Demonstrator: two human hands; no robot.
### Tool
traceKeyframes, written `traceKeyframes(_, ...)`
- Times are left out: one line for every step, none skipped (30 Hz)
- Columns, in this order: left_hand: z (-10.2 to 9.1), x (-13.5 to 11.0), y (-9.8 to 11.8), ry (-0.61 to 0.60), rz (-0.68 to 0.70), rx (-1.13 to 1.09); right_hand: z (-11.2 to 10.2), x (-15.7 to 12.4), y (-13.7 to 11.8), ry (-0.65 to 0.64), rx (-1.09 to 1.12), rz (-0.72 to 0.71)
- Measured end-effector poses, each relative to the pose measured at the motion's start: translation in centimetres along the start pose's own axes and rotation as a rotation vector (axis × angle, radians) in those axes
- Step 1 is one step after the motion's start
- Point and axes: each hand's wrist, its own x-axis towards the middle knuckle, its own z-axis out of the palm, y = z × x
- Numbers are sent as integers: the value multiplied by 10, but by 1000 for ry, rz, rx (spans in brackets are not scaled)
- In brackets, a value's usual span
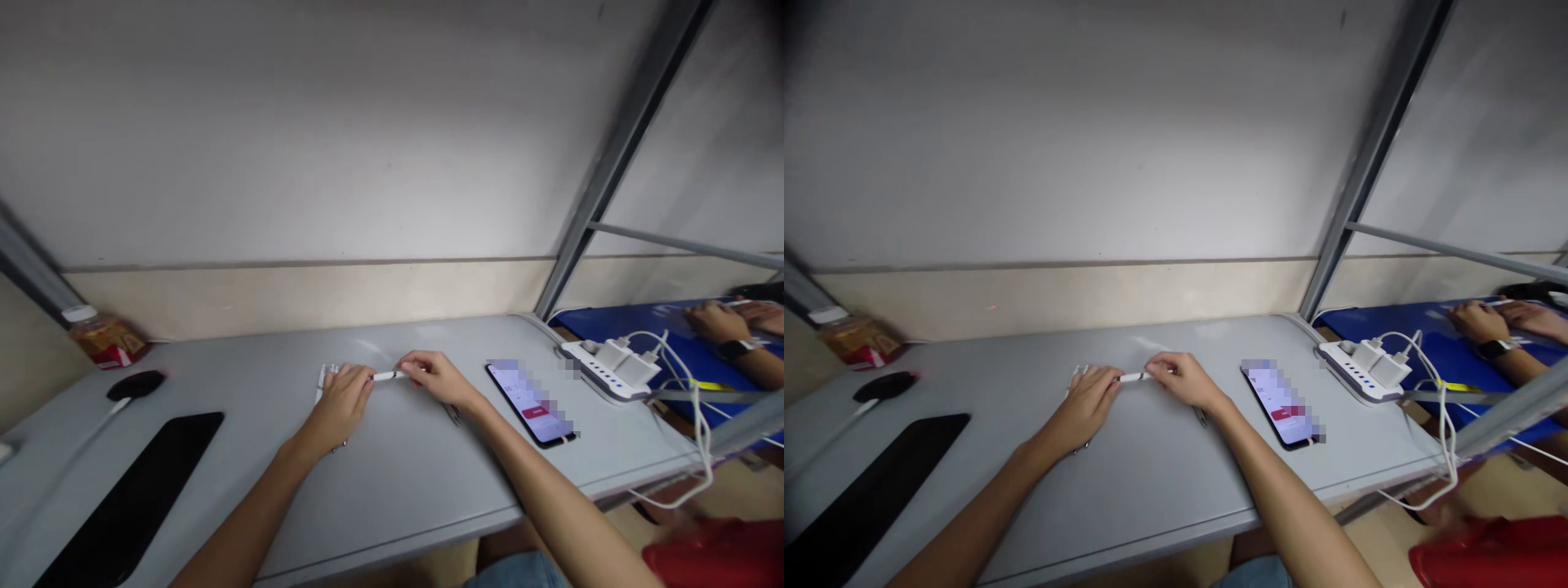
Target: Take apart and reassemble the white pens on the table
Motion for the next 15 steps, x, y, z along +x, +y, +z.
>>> traceKeyframes(0,0,0,3,-1,0,-1,-1,0,-10,19,-9)
traceKeyframes(0,0,0,5,-1,-1,-2,-1,0,-26,35,-9)
traceKeyframes(0,0,0,6,0,-2,-2,-2,0,-51,45,8)
traceKeyframes(0,0,0,6,1,-4,-3,-2,0,-81,47,43)
traceKeyframes(0,0,0,7,2,-5,-3,-2,1,-108,37,85)
traceKeyframes(0,0,0,8,3,-5,-3,-2,1,-123,19,119)
traceKeyframes(0,0,0,11,4,-6,-3,-2,1,-117,-1,131)
traceKeyframes(-1,0,0,13,5,-6,-3,-2,1,-95,-15,117)
traceKeyframes(-1,-1,0,12,5,-7,-3,-2,0,-66,-19,84)
traceKeyframes(-1,-1,-1,9,3,-9,-3,-2,0,-43,-13,50)
traceKeyframes(-1,-1,-1,5,2,-13,-3,-2,-1,-38,-5,32)
traceKeyframes(0,-1,-1,4,0,-17,-4,-2,-2,-46,-1,37)
traceKeyframes(0,-1,-1,5,-1,-21,-4,-2,-2,-61,-10,61)
traceKeyframes(0,-2,-1,7,1,-24,-4,-2,-3,-74,-26,89)
traceKeyframes(0,-2,-1,8,4,-26,-4,-2,-3,-73,-41,107)
